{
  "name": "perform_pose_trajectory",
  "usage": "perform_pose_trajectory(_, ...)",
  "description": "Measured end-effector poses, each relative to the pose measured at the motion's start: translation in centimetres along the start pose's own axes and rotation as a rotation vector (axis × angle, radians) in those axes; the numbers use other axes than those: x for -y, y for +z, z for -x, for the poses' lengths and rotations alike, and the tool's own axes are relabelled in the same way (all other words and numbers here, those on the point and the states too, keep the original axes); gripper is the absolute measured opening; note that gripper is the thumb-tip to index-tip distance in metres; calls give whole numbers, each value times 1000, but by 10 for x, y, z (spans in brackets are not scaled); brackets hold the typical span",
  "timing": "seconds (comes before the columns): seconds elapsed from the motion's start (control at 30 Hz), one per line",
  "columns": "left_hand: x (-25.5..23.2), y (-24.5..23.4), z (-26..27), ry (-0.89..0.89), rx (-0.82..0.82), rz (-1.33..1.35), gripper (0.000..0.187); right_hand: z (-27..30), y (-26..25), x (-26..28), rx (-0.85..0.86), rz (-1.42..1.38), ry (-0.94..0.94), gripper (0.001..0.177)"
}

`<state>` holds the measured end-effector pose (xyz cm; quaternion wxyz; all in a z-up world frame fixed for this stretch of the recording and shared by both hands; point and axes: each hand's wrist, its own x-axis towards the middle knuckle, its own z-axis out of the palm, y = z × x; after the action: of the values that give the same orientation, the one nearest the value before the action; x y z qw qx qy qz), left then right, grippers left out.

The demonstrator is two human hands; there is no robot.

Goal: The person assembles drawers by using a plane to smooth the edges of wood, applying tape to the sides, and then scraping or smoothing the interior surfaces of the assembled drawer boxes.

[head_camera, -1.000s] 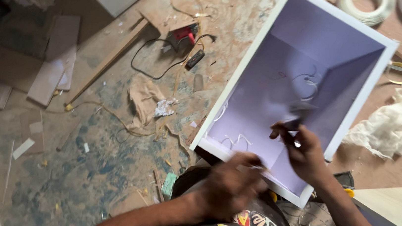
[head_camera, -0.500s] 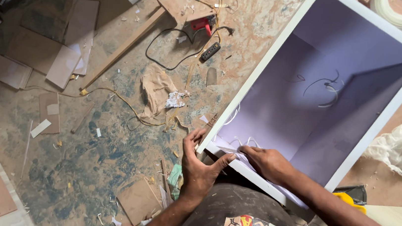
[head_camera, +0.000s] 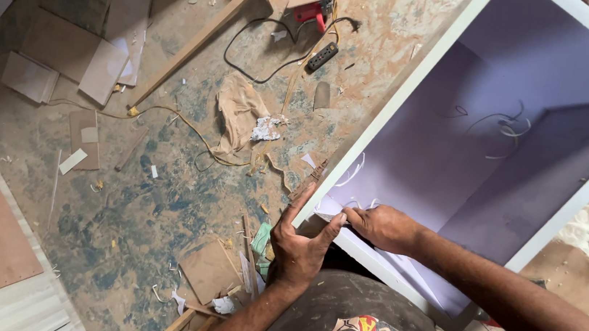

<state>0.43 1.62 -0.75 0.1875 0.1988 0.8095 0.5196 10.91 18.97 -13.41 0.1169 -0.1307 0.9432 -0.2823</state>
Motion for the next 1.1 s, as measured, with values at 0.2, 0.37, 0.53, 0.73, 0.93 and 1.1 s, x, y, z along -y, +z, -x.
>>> perform_pose_trajectory(0.2, 3, 8, 2, -89, -44, -87, 70, -8, 10, -7, -48, -27, -49, 30)
perform_pose_trajectory(0.37, 7, 9, 4, -46, -64, -75, 68, -7, 2, -6, -61, -20, -75, 40)
perform_pose_trajectory(0.53, 7, 3, 6, 51, 37, -15, 79, -4, -7, -4, -240, 10, -226, 57)
perform_pose_trajectory(0.73, 0, -6, 6, 198, 27, -175, 75, -7, 0, -11, -107, -9, -168, 52)
perform_pose_trajectory(0.93, 8, -6, 3, 267, 24, -309, 64, -7, 27, -22, -237, 34, -247, 48)
perform_pose_trajectory(1.1, 15, -1, 2, 284, -6, -298, 46, -1, 29, -26, 212, -107, 59, 33)
